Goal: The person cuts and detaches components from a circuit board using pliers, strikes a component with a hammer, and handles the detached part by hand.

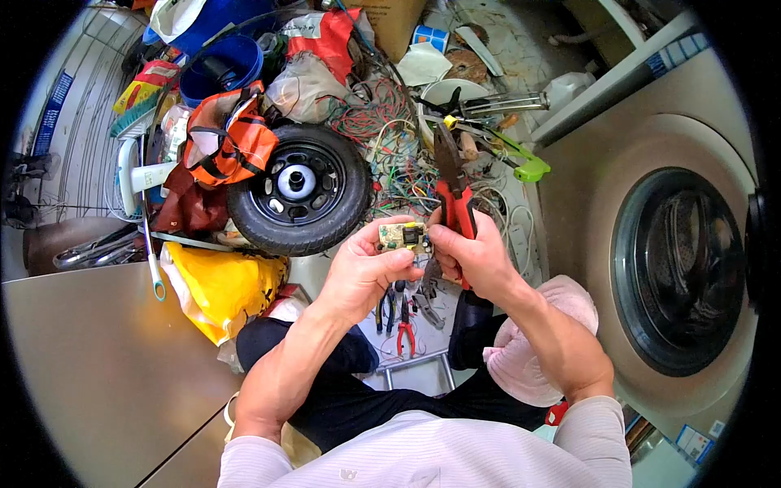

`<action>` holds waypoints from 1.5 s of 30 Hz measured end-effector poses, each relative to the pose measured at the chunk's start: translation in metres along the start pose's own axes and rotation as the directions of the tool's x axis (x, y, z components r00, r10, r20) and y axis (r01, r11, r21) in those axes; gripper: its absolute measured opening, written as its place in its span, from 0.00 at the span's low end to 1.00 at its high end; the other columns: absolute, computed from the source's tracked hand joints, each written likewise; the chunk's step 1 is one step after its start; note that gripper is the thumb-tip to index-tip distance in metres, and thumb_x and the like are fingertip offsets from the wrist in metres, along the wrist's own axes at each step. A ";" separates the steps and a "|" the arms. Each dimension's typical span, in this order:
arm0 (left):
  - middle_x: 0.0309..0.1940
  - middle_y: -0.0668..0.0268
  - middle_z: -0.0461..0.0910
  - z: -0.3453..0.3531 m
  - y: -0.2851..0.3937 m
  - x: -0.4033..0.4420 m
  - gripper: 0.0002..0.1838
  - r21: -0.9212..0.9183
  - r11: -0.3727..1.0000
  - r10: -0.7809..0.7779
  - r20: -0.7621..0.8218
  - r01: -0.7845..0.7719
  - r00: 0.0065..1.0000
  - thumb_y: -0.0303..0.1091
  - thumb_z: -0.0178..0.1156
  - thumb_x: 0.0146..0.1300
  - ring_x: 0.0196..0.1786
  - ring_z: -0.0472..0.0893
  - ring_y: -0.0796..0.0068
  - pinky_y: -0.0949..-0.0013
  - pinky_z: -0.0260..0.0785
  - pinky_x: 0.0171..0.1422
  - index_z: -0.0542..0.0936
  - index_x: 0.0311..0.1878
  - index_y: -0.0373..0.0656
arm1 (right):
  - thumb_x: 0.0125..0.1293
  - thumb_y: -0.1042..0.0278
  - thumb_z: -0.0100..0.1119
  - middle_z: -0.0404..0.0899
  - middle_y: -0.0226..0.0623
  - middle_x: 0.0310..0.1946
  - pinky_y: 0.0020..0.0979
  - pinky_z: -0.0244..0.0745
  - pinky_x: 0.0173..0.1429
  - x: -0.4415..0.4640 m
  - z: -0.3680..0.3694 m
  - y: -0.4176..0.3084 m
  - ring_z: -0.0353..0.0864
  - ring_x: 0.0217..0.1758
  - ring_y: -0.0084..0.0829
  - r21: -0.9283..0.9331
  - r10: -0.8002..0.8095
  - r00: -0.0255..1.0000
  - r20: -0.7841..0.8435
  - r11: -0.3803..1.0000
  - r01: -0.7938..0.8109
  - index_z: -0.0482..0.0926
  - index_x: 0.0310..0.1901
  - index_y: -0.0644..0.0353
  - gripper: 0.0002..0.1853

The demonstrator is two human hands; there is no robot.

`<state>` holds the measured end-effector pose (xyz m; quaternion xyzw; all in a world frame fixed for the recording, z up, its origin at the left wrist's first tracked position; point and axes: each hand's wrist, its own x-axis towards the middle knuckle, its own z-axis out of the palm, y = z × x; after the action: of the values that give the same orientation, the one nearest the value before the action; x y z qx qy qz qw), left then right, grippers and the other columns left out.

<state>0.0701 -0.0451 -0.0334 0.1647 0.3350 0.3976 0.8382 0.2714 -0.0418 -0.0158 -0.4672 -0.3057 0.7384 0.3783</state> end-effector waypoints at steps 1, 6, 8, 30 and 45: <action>0.51 0.61 0.84 -0.001 -0.002 0.000 0.25 0.000 1.000 0.000 0.000 0.000 1.000 0.18 0.65 0.63 0.46 0.86 0.71 0.64 0.85 0.50 0.75 0.64 0.38 | 0.71 0.68 0.60 0.71 0.24 0.22 0.24 0.61 0.24 -0.001 0.002 -0.001 0.67 0.20 0.17 -0.066 -0.036 0.999 -0.012 0.997 0.035 0.75 0.41 0.59 0.06; 0.50 0.61 0.84 -0.005 -0.009 0.004 0.27 0.039 0.997 0.066 0.006 -0.066 0.998 0.17 0.65 0.61 0.46 0.86 0.68 0.64 0.82 0.54 0.76 0.65 0.41 | 0.71 0.69 0.60 0.67 0.24 0.18 0.23 0.58 0.20 0.000 0.002 0.000 0.62 0.15 0.17 -0.117 -0.082 0.997 -0.010 0.990 0.081 0.74 0.39 0.59 0.06; 0.51 0.61 0.84 -0.006 -0.012 0.006 0.28 0.037 0.996 0.079 0.001 -0.079 0.997 0.17 0.66 0.60 0.47 0.86 0.68 0.65 0.82 0.53 0.76 0.65 0.40 | 0.71 0.69 0.59 0.69 0.24 0.19 0.23 0.58 0.20 0.002 0.000 0.002 0.63 0.16 0.17 -0.175 -0.136 0.991 -0.003 0.975 0.133 0.74 0.39 0.59 0.05; 0.46 0.63 0.81 0.001 -0.005 0.003 0.16 0.126 0.986 0.112 -0.033 -0.107 0.993 0.18 0.60 0.62 0.44 0.81 0.77 0.63 0.79 0.59 0.75 0.54 0.38 | 0.68 0.73 0.58 0.78 0.34 0.25 0.29 0.72 0.32 0.003 0.003 0.023 0.74 0.24 0.23 -0.533 -0.482 0.872 0.086 0.717 0.449 0.77 0.42 0.64 0.05; 0.55 0.57 0.83 -0.002 -0.001 0.007 0.29 0.068 0.995 0.076 0.030 -0.078 0.997 0.19 0.60 0.66 0.50 0.87 0.66 0.66 0.85 0.49 0.67 0.70 0.34 | 0.71 0.64 0.59 0.71 0.26 0.20 0.26 0.64 0.22 0.005 -0.009 0.003 0.69 0.17 0.20 0.006 0.058 0.998 -0.030 0.998 -0.057 0.74 0.37 0.58 0.08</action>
<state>0.0725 -0.0404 -0.0385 0.2116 0.3306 0.4156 0.8205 0.2772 -0.0389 -0.0238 -0.4857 -0.2844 0.7427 0.3627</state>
